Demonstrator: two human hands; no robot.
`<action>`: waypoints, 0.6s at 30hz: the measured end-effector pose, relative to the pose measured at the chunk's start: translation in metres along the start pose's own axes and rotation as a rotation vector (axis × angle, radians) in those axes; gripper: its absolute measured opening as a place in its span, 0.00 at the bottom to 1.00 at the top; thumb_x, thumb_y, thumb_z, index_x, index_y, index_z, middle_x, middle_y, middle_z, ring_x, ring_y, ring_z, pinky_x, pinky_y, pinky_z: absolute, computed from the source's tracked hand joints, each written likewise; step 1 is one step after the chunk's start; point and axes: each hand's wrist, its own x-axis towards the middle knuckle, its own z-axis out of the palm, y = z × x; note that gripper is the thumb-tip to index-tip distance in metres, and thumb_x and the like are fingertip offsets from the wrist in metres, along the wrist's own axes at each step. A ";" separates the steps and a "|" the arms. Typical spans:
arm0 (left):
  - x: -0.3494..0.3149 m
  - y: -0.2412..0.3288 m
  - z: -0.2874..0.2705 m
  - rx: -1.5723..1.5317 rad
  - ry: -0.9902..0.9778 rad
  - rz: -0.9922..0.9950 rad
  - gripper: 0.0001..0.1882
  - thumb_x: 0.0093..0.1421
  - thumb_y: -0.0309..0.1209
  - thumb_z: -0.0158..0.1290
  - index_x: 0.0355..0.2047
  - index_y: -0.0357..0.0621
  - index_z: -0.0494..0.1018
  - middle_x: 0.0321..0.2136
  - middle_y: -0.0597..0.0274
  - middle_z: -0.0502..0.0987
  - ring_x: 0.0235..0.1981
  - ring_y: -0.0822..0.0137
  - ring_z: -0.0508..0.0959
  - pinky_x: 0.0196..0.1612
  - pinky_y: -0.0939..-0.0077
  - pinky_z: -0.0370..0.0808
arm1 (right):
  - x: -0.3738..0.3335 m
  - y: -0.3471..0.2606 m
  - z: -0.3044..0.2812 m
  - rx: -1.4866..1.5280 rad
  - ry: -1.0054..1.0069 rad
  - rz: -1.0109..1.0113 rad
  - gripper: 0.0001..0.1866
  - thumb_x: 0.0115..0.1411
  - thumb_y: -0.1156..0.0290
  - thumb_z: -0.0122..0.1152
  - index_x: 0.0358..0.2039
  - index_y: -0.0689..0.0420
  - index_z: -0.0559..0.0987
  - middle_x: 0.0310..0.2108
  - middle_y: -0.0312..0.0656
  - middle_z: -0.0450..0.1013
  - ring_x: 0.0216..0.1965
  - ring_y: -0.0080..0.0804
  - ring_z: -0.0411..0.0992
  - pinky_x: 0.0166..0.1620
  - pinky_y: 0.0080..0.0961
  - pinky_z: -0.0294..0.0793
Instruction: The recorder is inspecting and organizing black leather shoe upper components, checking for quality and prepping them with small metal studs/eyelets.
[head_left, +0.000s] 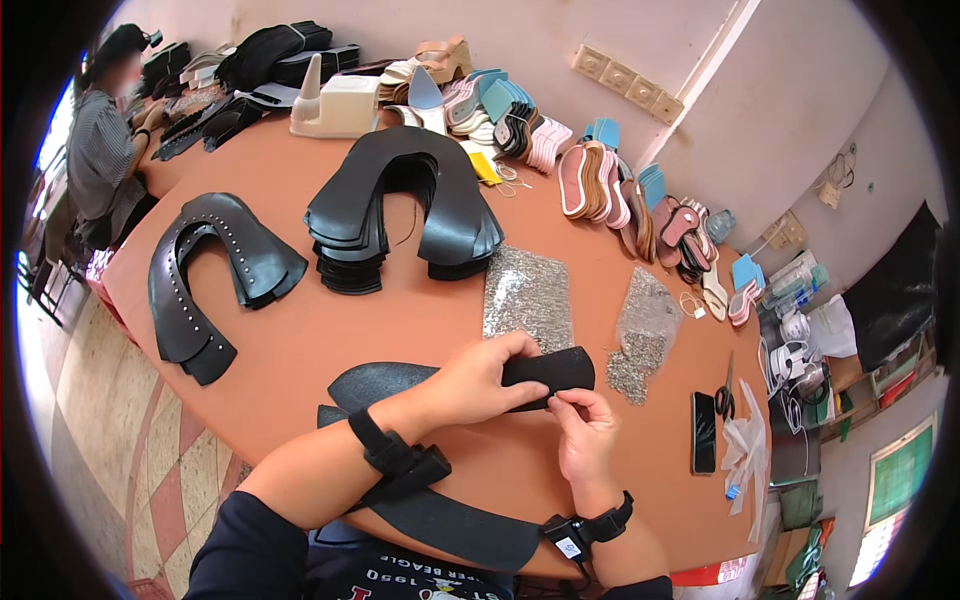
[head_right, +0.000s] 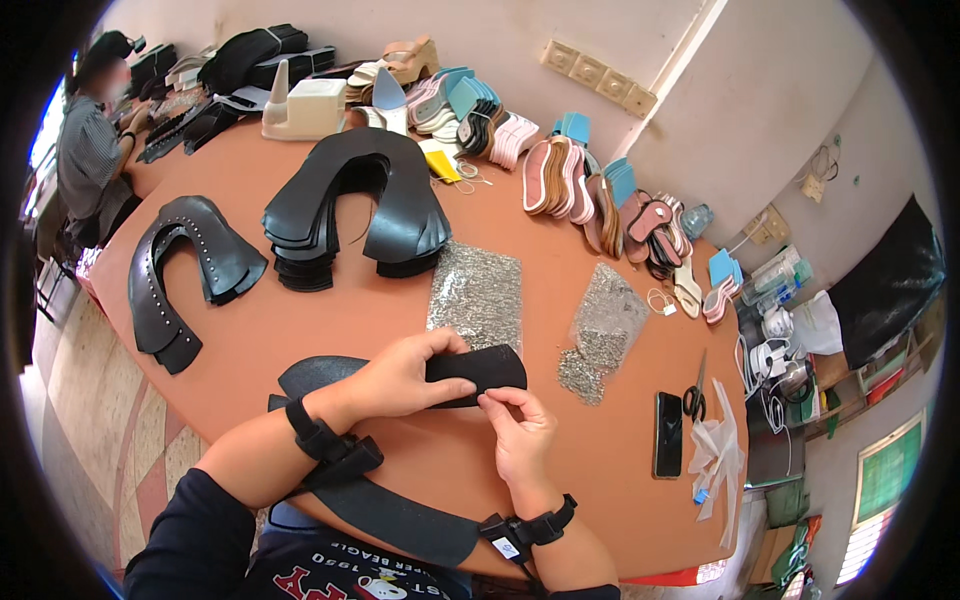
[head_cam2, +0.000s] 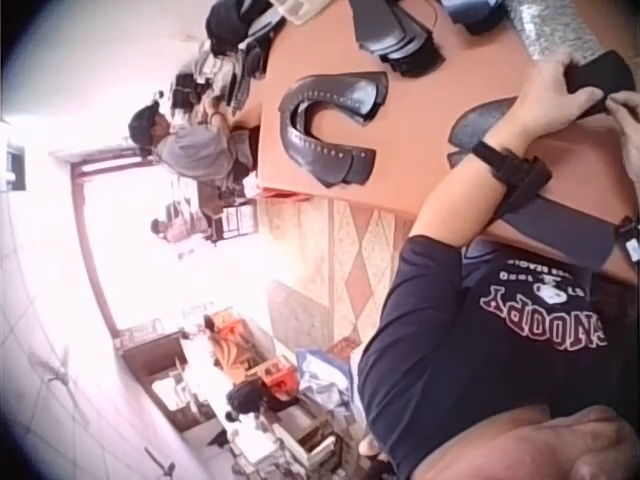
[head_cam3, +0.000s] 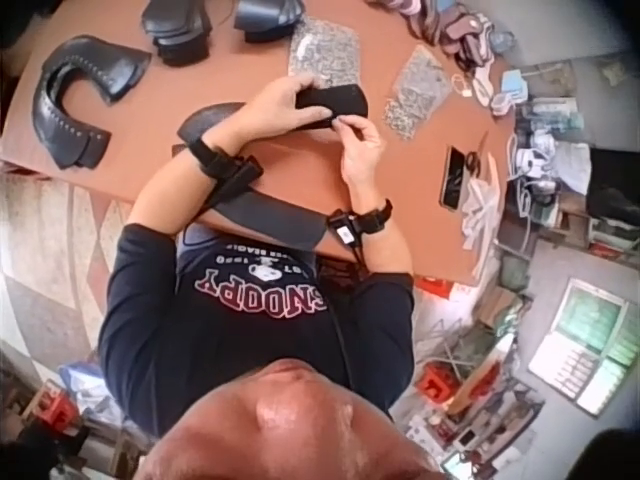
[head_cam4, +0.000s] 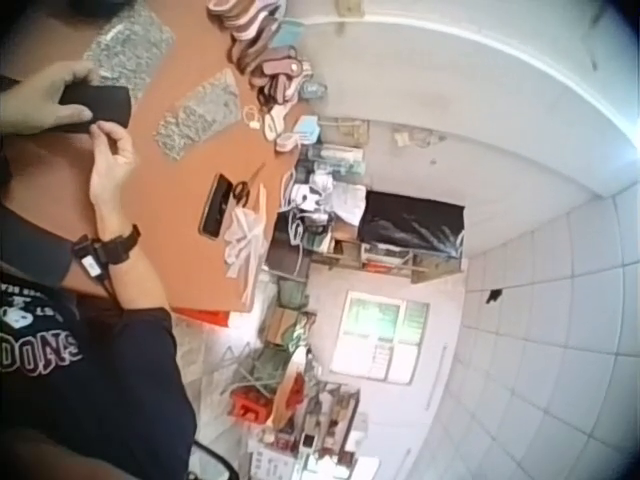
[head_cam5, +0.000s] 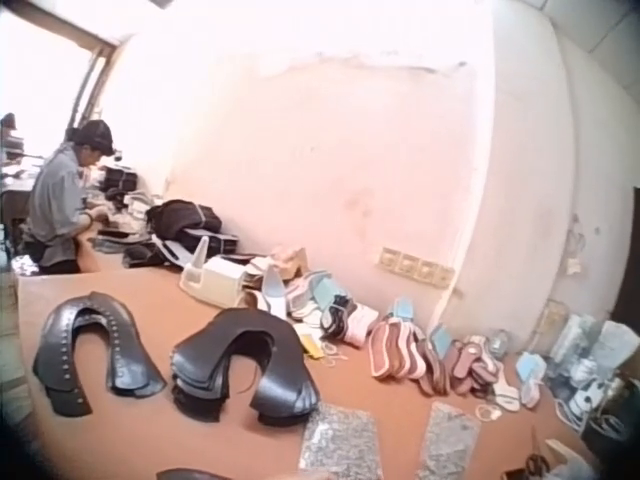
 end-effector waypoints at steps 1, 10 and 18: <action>-0.001 0.003 0.000 -0.001 0.005 -0.002 0.14 0.50 0.30 0.59 0.34 0.39 0.68 0.25 0.55 0.75 0.26 0.61 0.75 0.32 0.71 0.71 | -0.001 -0.001 0.000 -0.073 0.004 -0.023 0.05 0.53 0.84 0.60 0.31 0.63 0.77 0.30 0.39 0.75 0.32 0.23 0.73 0.40 0.17 0.73; -0.002 0.008 0.001 -0.138 -0.043 -0.140 0.09 0.52 0.25 0.57 0.28 0.39 0.67 0.23 0.65 0.70 0.27 0.76 0.69 0.31 0.80 0.68 | -0.001 0.002 -0.001 -0.156 -0.017 -0.121 0.06 0.53 0.84 0.61 0.30 0.62 0.75 0.30 0.38 0.74 0.32 0.21 0.73 0.38 0.16 0.73; -0.004 0.008 0.000 -0.094 -0.053 -0.101 0.09 0.50 0.24 0.57 0.30 0.38 0.68 0.24 0.63 0.72 0.27 0.72 0.72 0.33 0.78 0.69 | 0.002 -0.002 0.005 -0.035 0.007 -0.124 0.25 0.51 0.87 0.60 0.43 0.56 0.59 0.32 0.45 0.73 0.32 0.26 0.74 0.35 0.16 0.74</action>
